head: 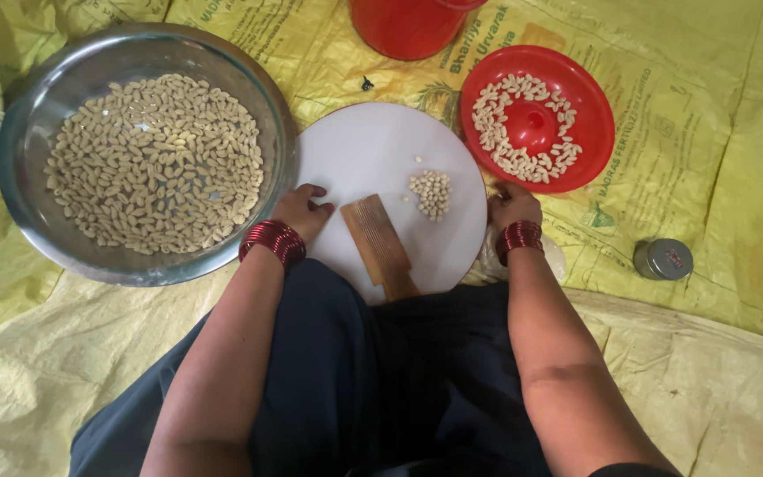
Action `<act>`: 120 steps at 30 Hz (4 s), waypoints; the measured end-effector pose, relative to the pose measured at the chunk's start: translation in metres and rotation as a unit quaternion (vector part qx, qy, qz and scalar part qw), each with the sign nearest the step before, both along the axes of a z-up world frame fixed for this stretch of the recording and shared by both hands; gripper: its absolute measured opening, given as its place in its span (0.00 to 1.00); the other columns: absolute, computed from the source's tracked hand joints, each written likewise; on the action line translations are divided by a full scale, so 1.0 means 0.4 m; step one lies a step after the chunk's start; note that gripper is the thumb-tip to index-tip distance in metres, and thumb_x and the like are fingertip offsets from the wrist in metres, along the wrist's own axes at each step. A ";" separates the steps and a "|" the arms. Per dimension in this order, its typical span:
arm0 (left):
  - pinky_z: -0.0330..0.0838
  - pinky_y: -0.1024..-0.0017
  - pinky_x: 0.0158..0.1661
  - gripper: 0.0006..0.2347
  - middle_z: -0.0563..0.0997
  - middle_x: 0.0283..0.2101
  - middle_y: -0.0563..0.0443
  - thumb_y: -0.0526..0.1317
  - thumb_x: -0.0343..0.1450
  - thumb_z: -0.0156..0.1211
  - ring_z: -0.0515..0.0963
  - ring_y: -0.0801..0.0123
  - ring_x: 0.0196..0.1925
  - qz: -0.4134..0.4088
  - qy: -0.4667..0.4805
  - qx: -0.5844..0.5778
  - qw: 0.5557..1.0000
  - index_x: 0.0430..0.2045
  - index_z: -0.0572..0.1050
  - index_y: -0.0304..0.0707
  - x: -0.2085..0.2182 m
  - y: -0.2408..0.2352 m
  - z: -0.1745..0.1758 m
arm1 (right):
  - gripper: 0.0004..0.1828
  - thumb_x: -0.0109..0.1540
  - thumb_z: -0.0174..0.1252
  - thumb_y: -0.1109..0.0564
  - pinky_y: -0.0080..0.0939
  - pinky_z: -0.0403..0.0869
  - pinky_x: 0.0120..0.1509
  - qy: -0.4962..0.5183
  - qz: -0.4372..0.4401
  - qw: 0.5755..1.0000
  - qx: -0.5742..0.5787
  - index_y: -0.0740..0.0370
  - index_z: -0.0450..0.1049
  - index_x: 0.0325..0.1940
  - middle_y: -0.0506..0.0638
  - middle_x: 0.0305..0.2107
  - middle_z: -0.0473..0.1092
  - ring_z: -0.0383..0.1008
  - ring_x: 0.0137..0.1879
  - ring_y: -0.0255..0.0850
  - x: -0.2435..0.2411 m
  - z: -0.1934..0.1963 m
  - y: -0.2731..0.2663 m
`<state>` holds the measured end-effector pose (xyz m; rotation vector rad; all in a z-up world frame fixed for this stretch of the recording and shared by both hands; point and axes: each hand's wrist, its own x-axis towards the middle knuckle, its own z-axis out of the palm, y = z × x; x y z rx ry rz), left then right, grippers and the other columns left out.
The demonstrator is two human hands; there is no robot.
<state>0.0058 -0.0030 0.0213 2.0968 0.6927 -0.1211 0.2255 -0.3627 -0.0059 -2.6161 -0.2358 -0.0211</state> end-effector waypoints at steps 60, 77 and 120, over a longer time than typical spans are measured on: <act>0.70 0.57 0.60 0.16 0.75 0.60 0.41 0.46 0.74 0.56 0.75 0.50 0.64 0.177 0.067 0.152 0.970 0.51 0.77 0.37 0.070 -0.023 0.047 | 0.01 0.69 0.57 0.60 0.39 0.75 0.46 0.349 -0.192 0.620 0.676 0.58 0.75 0.43 0.48 0.30 0.72 0.73 0.38 0.38 0.082 -0.017 0.018; 0.65 0.53 0.63 0.33 0.68 0.64 0.33 0.43 0.65 0.64 0.67 0.46 0.68 0.108 0.106 0.031 0.988 0.65 0.59 0.38 0.002 0.015 0.074 | 0.08 0.62 0.45 0.70 0.53 0.81 0.48 0.359 -0.134 0.554 0.739 0.67 0.67 0.43 0.60 0.34 0.68 0.74 0.40 0.52 -0.023 -0.097 0.075; 0.75 0.52 0.52 0.17 0.79 0.55 0.37 0.46 0.73 0.55 0.79 0.45 0.57 -0.036 0.124 0.207 0.970 0.53 0.75 0.36 -0.001 -0.054 0.135 | 0.07 0.64 0.62 0.63 0.40 0.78 0.41 0.078 -0.018 0.940 0.332 0.68 0.78 0.45 0.55 0.32 0.78 0.77 0.36 0.41 -0.113 -0.097 0.100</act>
